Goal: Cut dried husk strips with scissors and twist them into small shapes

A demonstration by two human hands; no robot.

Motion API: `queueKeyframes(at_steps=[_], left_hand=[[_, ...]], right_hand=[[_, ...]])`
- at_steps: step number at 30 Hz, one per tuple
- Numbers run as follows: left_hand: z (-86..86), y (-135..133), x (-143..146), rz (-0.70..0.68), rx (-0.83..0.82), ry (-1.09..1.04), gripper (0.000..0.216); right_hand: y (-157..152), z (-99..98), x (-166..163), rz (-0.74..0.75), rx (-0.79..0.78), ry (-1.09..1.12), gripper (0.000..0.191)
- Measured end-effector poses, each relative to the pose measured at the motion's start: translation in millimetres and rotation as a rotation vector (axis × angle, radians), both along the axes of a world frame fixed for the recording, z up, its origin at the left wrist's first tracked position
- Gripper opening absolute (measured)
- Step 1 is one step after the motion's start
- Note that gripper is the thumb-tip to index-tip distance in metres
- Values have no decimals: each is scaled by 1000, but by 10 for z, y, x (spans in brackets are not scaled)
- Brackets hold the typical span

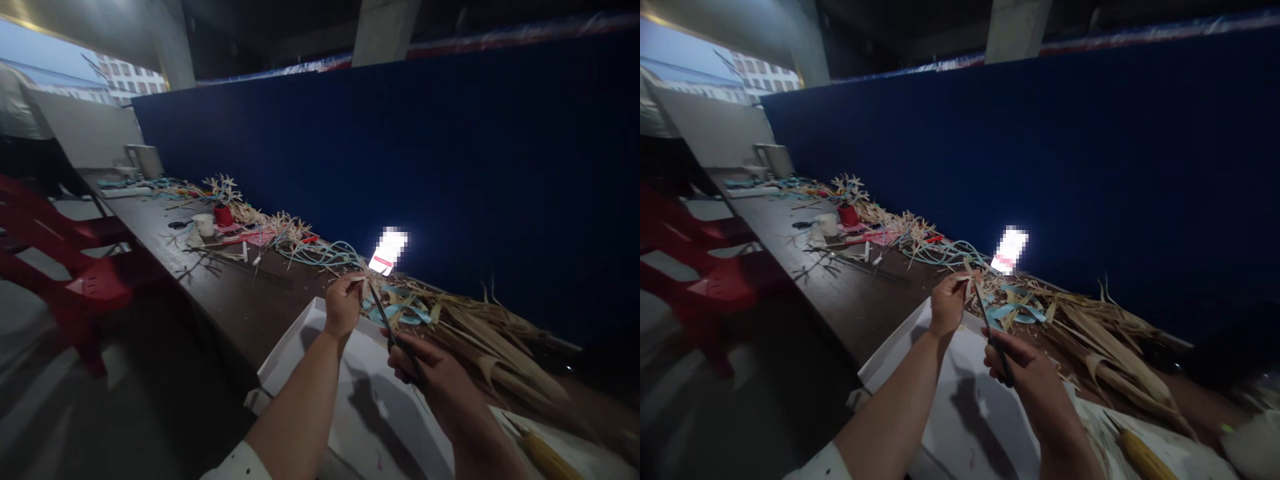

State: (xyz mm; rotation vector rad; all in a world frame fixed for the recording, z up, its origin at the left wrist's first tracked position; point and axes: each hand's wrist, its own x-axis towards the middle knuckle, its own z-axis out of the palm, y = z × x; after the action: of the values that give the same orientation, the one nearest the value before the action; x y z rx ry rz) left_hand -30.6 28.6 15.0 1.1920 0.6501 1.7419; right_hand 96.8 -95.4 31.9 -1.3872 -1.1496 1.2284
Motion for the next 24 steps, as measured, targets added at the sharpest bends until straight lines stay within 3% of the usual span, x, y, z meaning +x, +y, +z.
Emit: queueKeyframes(at_steps=[24], left_hand=[[54,-32,-25,87,5,84,16]], right_hand=[[-5,-7,1,-56,11,-8,54]])
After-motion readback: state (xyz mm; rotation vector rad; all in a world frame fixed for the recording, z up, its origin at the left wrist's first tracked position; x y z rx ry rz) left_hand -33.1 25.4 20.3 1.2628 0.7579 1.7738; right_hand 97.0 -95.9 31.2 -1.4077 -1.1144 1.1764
